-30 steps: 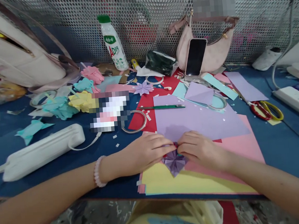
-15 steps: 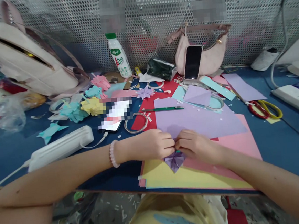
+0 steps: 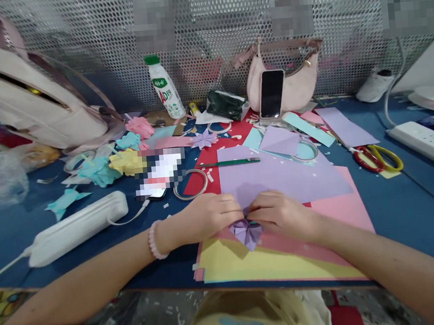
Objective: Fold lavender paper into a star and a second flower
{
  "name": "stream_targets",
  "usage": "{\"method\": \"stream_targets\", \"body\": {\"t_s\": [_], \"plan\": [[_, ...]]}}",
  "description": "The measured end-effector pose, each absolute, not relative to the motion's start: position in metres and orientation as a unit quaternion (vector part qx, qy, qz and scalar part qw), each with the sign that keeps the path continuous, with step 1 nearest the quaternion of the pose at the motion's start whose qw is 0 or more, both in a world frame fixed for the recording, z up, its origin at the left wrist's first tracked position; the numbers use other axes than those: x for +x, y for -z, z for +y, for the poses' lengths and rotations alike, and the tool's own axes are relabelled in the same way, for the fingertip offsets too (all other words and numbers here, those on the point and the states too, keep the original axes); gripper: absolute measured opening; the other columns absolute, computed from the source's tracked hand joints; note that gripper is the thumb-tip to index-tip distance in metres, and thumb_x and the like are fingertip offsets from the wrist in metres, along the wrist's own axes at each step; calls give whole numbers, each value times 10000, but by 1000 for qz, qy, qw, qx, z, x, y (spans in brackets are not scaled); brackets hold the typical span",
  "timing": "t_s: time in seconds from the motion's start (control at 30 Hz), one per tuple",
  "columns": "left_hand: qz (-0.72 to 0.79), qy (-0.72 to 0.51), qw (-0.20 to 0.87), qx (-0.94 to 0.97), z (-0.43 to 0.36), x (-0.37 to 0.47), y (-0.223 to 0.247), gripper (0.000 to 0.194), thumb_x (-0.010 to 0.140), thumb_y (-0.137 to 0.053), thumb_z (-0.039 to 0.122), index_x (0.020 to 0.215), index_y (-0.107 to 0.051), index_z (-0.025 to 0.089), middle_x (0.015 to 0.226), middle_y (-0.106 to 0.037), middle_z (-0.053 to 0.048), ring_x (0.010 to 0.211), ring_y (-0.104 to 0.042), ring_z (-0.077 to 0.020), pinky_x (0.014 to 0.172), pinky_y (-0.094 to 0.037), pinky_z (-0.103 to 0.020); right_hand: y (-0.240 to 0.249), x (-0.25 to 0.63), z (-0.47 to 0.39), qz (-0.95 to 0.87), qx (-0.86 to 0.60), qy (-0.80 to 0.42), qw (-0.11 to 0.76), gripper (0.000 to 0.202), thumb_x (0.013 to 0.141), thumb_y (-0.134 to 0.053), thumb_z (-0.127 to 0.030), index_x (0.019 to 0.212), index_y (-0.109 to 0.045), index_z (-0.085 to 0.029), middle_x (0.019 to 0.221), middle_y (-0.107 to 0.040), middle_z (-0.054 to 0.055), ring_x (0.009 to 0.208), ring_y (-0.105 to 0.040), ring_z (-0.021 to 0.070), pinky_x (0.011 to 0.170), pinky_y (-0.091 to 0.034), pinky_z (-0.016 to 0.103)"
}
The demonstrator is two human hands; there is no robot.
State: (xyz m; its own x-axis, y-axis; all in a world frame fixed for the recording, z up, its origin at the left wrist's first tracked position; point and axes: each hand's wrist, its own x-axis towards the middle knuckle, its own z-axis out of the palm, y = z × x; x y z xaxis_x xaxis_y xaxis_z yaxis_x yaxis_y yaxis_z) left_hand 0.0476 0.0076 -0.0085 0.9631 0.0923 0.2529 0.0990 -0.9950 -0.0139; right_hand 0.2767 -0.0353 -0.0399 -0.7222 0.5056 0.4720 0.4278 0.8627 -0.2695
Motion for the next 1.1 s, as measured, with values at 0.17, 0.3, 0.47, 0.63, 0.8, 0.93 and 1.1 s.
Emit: {"method": "stream_targets", "body": {"t_s": [0.17,0.3,0.47,0.63,0.8,0.93,1.1], "plan": [[-64,153,-35,-986,9,48,12,290,987,-345,121,1013,-634,118,980,-704,-93,868,-615,-189,764,-516,-308,33,277,-40,-942,-230,51,238,246,972,-424,-125,892,-656,-111,830,-669,80,778,-561,175,682,-399,308],[-142,172,-111,-968,8,48,14,301,1003,-354,220,1033,-643,141,996,-694,-100,906,-631,-179,785,-514,-284,24,278,-43,-946,-215,101,221,254,969,-418,-103,850,-642,-114,759,-634,57,698,-519,159,637,-357,309],[-265,152,-231,-924,0,46,12,337,960,-404,315,1175,-596,142,957,-709,-79,797,-659,-163,696,-509,-246,20,278,-44,-946,-219,126,203,298,971,-392,-100,794,-629,-133,739,-619,54,674,-488,160,612,-319,319],[-303,121,-260,-909,-11,49,17,475,841,-583,300,1287,-519,149,910,-713,-59,759,-654,-173,681,-500,-259,21,278,-45,-942,-238,115,208,282,965,-412,-104,787,-630,-127,714,-613,51,673,-485,165,617,-313,320],[-327,134,-335,-873,-12,51,18,506,816,-572,242,1310,-487,171,1016,-698,-57,759,-640,-140,707,-512,-250,24,278,-44,-932,-268,72,232,278,970,-403,-128,799,-622,-146,731,-623,51,705,-510,162,643,-328,306],[-332,143,-367,-857,-12,53,15,486,786,-555,195,1269,-517,172,998,-698,-52,768,-636,-138,642,-504,-219,24,277,-44,-921,-289,19,261,225,941,-447,-136,795,-615,-161,747,-631,49,737,-540,160,661,-343,293],[-333,153,-365,-856,-14,54,17,477,780,-541,187,1257,-525,161,1014,-696,-62,806,-645,-154,630,-507,-224,22,275,-44,-913,-300,-4,278,191,895,-478,-98,769,-606,-166,754,-639,45,707,-531,151,660,-344,282]]}}
